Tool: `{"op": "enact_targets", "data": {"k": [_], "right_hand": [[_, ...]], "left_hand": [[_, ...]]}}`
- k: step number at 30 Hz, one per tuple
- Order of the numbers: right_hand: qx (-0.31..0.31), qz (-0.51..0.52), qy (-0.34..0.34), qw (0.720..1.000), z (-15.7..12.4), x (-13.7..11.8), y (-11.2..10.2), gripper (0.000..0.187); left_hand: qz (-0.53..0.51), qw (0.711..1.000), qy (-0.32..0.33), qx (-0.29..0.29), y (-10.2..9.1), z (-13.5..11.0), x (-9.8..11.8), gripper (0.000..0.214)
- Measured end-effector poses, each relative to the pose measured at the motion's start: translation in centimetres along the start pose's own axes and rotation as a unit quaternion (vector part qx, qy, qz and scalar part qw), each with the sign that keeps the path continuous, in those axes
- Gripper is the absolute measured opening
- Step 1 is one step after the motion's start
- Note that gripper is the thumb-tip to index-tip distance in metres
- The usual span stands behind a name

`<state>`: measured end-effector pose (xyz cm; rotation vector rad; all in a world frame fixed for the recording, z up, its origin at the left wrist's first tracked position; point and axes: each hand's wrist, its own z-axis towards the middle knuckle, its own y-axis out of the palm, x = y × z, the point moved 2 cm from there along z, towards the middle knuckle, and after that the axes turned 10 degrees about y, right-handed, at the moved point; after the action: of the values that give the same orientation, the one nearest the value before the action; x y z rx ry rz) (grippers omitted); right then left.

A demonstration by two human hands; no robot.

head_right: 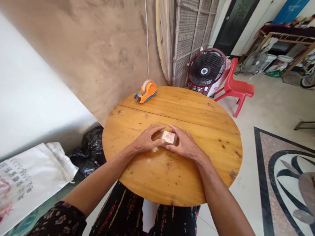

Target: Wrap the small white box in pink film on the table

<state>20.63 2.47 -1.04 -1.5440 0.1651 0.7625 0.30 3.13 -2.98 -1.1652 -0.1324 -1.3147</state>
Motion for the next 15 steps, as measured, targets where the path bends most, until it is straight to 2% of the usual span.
{"op": "enact_targets", "data": {"k": [12,15], "right_hand": [[0.013,0.015,0.005,1.000,0.25,0.00,0.30,0.073],[-0.011,0.081,-0.004,0.997,0.03,0.28,-0.17,0.075]], "left_hand": [[-0.017,1.000,0.002,0.003,0.18,0.00,0.01,0.055],[-0.032,0.999,-0.009,0.023,0.09,-0.09,0.03,0.054]]}}
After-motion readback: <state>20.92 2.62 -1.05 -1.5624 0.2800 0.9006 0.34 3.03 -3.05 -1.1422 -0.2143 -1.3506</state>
